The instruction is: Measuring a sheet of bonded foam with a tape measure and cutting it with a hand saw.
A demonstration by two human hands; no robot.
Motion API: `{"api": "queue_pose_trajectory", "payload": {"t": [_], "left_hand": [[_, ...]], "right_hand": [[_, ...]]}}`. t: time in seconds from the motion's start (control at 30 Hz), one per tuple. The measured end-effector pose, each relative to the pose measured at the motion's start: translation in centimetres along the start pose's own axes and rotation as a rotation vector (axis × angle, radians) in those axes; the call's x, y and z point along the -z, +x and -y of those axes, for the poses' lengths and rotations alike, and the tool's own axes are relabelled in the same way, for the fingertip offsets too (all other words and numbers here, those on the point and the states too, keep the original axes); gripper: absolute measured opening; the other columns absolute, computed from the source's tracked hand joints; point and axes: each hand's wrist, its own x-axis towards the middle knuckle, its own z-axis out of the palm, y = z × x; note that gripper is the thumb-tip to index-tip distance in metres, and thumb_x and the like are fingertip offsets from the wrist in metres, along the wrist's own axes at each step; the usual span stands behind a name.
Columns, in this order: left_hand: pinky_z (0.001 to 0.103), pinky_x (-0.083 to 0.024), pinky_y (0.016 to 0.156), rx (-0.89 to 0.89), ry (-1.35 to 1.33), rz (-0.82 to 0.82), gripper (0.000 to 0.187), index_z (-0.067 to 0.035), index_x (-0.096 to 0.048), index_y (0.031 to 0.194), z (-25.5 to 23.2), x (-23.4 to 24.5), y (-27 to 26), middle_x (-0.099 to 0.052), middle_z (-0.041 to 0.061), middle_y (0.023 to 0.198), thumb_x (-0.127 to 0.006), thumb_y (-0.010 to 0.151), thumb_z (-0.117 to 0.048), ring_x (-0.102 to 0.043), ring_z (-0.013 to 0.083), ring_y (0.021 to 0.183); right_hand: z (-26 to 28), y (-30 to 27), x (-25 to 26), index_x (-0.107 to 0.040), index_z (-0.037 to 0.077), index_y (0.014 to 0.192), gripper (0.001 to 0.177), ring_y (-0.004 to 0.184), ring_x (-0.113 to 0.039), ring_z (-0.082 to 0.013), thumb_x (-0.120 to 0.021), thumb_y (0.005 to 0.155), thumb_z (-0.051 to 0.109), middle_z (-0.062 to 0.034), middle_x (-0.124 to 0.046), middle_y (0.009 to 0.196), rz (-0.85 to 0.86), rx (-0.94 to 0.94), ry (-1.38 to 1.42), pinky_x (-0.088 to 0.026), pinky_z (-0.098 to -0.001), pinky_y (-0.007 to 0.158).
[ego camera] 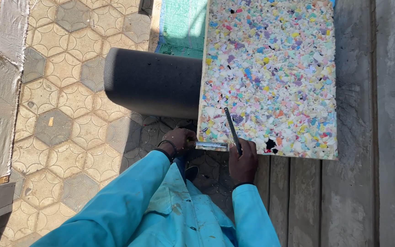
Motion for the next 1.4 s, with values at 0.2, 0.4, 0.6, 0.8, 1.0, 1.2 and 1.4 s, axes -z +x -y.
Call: {"api": "queue_pose_trajectory", "payload": {"t": [0.2, 0.4, 0.6, 0.8, 1.0, 1.2, 1.4], "left_hand": [[0.06, -0.073, 0.098, 0.004, -0.017, -0.005, 0.032, -0.038, -0.092, 0.14, -2.1, 1.8, -2.4, -0.095, 0.001, 0.132, -0.091, 0.11, -0.049, -0.088, 0.0383, 0.123], [0.062, -0.07, 0.091, 0.009, -0.012, -0.039, 0.036, -0.039, -0.089, 0.141, -1.5, 0.6, -2.7, -0.093, -0.002, 0.137, -0.089, 0.107, -0.051, -0.087, 0.0367, 0.122], [0.063, -0.07, 0.091, 0.005, -0.046, -0.091, 0.038, -0.041, -0.089, 0.145, -1.2, 0.2, -3.3, -0.093, -0.002, 0.138, -0.089, 0.107, -0.048, -0.087, 0.0382, 0.122], [0.06, -0.071, 0.091, -0.012, -0.083, -0.11, 0.043, -0.042, -0.088, 0.149, -0.3, -0.5, -2.7, -0.094, -0.007, 0.14, -0.09, 0.106, -0.048, -0.088, 0.0314, 0.126], [0.059, -0.069, 0.089, -0.04, -0.113, -0.128, 0.048, -0.04, -0.088, 0.151, 0.6, -1.0, -2.4, -0.095, -0.005, 0.139, -0.094, 0.103, -0.048, -0.088, 0.0325, 0.124], [0.059, -0.071, 0.103, -0.032, -0.14, -0.095, 0.035, -0.041, -0.089, 0.138, -0.2, 0.0, -3.3, -0.095, 0.001, 0.134, -0.091, 0.104, -0.05, -0.087, 0.0387, 0.131], [0.054, -0.071, 0.11, -0.17, -0.45, -0.102, 0.013, -0.028, -0.09, 0.114, -0.1, 0.4, -5.6, -0.094, 0.006, 0.139, -0.088, 0.106, -0.038, -0.087, 0.0368, 0.137]], "right_hand": [[-2.5, -5.4, 2.4, -0.09, 0.017, 0.137, 0.031, 0.105, -0.089, -0.0385, -0.066, 0.121, 0.03, -0.0101, -0.088, 0.114, -0.073, -0.088, 0.02, -0.072, -0.0554, 0.086], [-4.3, -11.8, -0.6, -0.074, 0.033, 0.141, 0.028, 0.09, -0.089, -0.0372, -0.057, 0.121, 0.041, 0.0053, -0.097, 0.107, 0.073, -0.209, -0.216, -0.061, -0.0594, 0.069], [-5.2, -12.3, -4.6, -0.076, 0.03, 0.148, 0.035, 0.089, -0.085, -0.0557, -0.057, 0.122, 0.045, -0.02, -0.093, 0.106, 0.086, -0.214, -0.307, -0.057, -0.0693, 0.065], [-4.5, -9.7, -5.7, -0.085, 0.016, 0.146, 0.035, 0.094, -0.088, -0.0495, -0.067, 0.121, 0.034, -0.0199, -0.093, 0.11, -0.072, -0.056, -0.257, -0.063, -0.065, 0.066], [-5.2, -10.8, -5.8, -0.083, 0.019, 0.146, 0.034, 0.094, -0.085, -0.049, -0.068, 0.119, 0.033, -0.0169, -0.089, 0.118, -0.007, -0.061, -0.239, -0.061, -0.0644, 0.065], [-4.5, -7.1, -6.0, -0.088, 0.013, 0.14, 0.032, 0.101, -0.085, -0.0453, -0.07, 0.12, 0.03, -0.0133, -0.082, 0.124, -0.055, -0.014, -0.232, -0.07, -0.0599, 0.071], [-8.2, -11.2, -7.5, -0.092, 0.02, 0.124, 0.025, 0.097, -0.085, -0.0401, -0.07, 0.119, 0.031, -0.0102, -0.085, 0.116, 0.01, -0.052, -0.253, -0.069, -0.0571, 0.073]]}}
